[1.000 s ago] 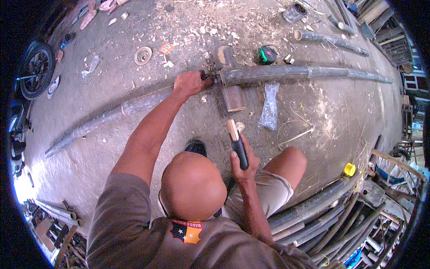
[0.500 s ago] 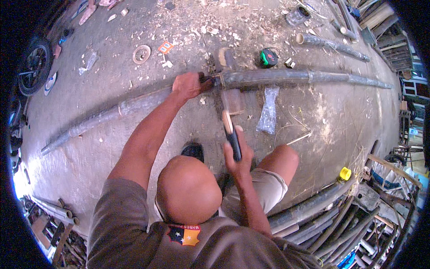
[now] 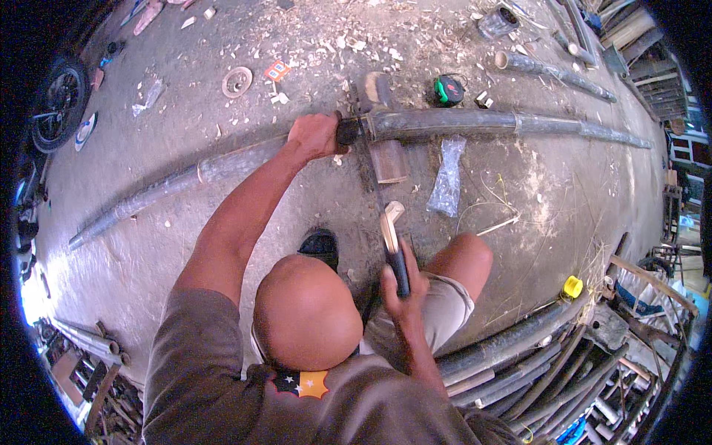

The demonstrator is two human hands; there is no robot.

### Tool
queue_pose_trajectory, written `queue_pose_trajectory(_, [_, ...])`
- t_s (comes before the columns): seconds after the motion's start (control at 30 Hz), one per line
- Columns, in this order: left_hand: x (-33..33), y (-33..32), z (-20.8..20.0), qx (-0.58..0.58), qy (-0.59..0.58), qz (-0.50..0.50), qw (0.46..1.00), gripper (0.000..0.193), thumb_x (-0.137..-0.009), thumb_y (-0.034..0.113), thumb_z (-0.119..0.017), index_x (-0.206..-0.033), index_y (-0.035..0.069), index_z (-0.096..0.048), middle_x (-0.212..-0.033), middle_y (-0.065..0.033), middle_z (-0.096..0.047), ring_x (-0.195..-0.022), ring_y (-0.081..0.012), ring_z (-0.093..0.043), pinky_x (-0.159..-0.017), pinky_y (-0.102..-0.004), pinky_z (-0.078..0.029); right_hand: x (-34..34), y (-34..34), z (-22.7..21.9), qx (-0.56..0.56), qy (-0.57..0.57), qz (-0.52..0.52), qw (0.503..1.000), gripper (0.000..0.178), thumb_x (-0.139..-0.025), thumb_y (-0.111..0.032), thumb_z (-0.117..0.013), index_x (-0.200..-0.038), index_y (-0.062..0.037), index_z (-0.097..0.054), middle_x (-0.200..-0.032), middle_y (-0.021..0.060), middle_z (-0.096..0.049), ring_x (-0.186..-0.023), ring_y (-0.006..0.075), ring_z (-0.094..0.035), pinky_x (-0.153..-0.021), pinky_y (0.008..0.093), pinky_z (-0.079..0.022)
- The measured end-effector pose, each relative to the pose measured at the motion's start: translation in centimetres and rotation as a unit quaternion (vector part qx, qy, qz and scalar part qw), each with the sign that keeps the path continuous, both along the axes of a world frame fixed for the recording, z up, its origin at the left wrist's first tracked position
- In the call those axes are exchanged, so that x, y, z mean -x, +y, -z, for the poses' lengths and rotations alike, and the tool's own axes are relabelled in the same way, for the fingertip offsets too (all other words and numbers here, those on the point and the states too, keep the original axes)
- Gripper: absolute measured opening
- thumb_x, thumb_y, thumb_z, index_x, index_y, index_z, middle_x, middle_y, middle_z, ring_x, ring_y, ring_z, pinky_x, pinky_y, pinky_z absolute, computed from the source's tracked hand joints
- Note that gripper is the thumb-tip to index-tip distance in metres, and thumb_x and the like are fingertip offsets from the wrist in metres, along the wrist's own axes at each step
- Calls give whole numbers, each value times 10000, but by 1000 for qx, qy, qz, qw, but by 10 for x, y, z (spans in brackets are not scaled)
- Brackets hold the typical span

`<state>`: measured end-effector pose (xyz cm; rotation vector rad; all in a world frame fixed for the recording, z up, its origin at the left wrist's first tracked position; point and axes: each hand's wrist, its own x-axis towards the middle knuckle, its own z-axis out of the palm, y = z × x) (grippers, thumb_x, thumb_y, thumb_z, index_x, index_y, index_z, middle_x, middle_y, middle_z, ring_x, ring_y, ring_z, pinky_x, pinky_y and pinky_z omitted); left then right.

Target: The person measures a long bamboo pole with a tape measure, marks it, and then uses a hand saw to cut the pole into smaller sections. They then use a knife to shave and smooth the cut ends of the bamboo.

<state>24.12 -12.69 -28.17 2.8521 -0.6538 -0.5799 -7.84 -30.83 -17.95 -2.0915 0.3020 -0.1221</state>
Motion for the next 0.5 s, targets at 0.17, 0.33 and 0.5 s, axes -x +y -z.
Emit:
queue_pose_trajectory(0.17, [5,-15,-8,17,10,-30,999,661,-704,560,-835,-1106,67,-655,-970,-208,-744,-943,-400,-730,-819,-520,-587,-64,8,21,-1,-37,2,999,547,-941,-172,-655,-1453,-19,-538,-1083,230,-720,-920,249,-726,-796,369,-560])
queue_pose_trajectory(0.33, [0,-11,-15,26,29,-10,999,601,-723,533,-834,-1076,69,-692,-976,-213,-744,-942,-397,-732,-822,-526,-585,-118,14,16,-24,6,22,999,558,-937,-177,-675,-1447,0,-533,-1011,208,-718,-866,224,-701,-765,358,-548])
queue_pose_trajectory(0.5, [0,-3,-3,-7,8,-14,1000,591,-719,535,-832,-1079,83,-708,-968,-194,-752,-924,-387,-739,-811,-513,-594,7,-1,-5,-17,26,2,1000,553,-942,-168,-653,-1454,1,-530,-1088,194,-741,-893,218,-724,-810,320,-554])
